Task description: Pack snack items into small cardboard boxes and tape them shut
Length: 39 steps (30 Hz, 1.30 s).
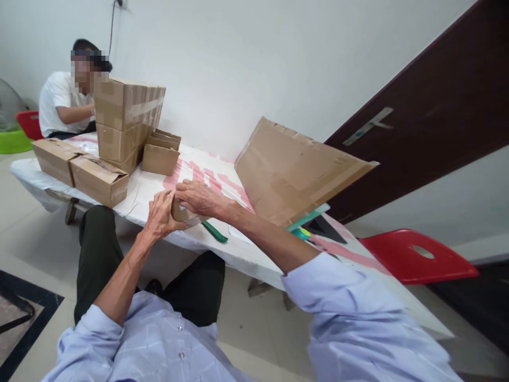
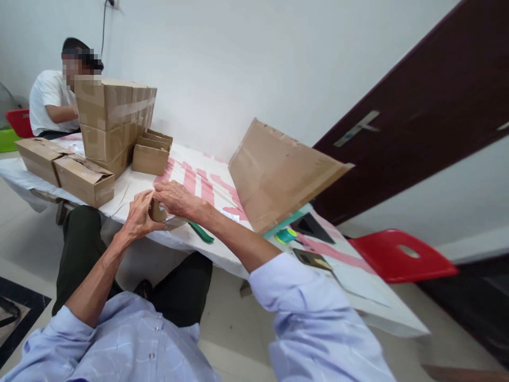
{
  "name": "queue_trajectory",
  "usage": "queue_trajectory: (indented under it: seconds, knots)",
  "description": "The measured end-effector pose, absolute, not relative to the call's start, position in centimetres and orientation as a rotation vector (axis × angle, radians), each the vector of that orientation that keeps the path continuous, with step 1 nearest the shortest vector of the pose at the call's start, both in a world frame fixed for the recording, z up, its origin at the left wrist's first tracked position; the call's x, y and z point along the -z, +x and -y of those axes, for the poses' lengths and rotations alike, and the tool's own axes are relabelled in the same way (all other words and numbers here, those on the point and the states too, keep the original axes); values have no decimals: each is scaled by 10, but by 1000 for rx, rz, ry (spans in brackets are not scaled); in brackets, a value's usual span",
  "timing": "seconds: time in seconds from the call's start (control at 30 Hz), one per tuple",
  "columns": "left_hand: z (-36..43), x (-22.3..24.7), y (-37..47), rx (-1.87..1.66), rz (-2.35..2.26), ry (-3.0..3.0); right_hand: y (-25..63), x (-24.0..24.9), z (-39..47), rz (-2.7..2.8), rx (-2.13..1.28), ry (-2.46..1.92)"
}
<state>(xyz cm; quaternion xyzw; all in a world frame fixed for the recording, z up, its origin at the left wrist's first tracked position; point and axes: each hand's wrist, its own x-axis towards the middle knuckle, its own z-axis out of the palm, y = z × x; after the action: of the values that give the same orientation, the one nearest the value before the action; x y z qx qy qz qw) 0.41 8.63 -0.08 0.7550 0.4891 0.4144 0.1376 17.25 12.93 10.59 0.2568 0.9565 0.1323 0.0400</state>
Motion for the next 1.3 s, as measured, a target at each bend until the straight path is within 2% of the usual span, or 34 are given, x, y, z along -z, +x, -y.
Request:
queue_trajectory:
  seconds: [0.83,1.17,1.3]
  knots:
    - [-88,2,1,-1223,-1389,2207,169,-104,-130,-2885,-492,848]
    - [-90,5,-1,-1233,-1382,2208,165,-101,-129,-2877,-429,867]
    - [-90,7,-2,-1245,-1388,2196,168,-101,-127,-3021,-278,838]
